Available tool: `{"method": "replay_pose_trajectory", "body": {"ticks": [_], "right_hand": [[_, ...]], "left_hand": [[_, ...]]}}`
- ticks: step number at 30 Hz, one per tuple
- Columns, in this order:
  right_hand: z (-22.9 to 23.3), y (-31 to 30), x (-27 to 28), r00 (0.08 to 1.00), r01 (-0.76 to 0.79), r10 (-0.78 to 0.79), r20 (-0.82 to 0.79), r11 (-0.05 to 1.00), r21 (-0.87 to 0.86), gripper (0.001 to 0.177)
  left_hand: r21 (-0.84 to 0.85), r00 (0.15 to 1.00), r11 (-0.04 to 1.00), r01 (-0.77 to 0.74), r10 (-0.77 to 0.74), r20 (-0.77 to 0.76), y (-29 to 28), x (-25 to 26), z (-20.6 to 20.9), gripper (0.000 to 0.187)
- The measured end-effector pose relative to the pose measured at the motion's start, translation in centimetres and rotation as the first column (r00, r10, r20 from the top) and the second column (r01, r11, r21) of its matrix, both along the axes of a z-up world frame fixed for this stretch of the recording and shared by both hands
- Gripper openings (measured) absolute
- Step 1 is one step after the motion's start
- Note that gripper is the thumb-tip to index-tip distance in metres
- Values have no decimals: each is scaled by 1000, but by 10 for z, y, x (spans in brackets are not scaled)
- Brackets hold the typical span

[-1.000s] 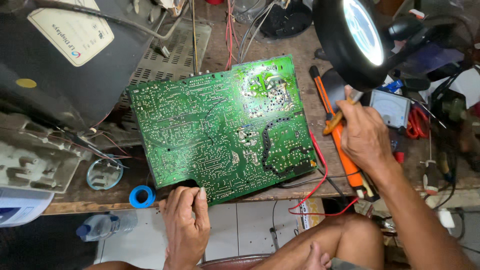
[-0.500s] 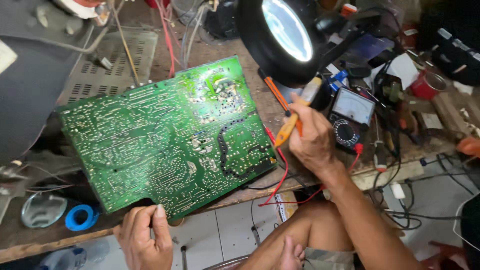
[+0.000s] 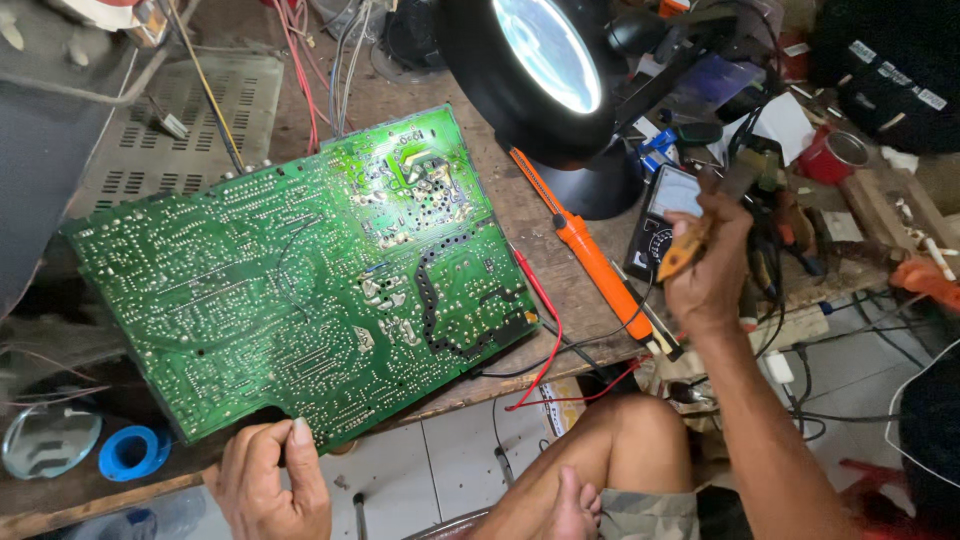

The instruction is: The person scrapes a green circuit board with a utility knife, then uses a soldering iron and solder wire to solder various points on the board. The person works while sitting on the floor in a cluttered workspace.

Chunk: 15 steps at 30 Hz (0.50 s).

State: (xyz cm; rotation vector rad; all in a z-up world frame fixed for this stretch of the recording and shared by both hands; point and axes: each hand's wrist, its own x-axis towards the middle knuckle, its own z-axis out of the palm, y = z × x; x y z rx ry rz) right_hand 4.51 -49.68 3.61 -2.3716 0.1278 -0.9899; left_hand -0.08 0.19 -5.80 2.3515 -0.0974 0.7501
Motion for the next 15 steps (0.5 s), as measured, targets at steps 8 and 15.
{"method": "replay_pose_trajectory", "body": {"ticks": [8, 15], "right_hand": [[0, -21, 0, 989, -146, 146, 21, 989, 22, 48], [-4, -26, 4, 994, -106, 106, -8, 987, -120, 53]], "left_hand": [[4, 1000, 1000, 11, -11, -1, -1, 1, 4, 21], [-6, 1000, 1000, -21, 21, -4, -4, -2, 2, 18]]}}
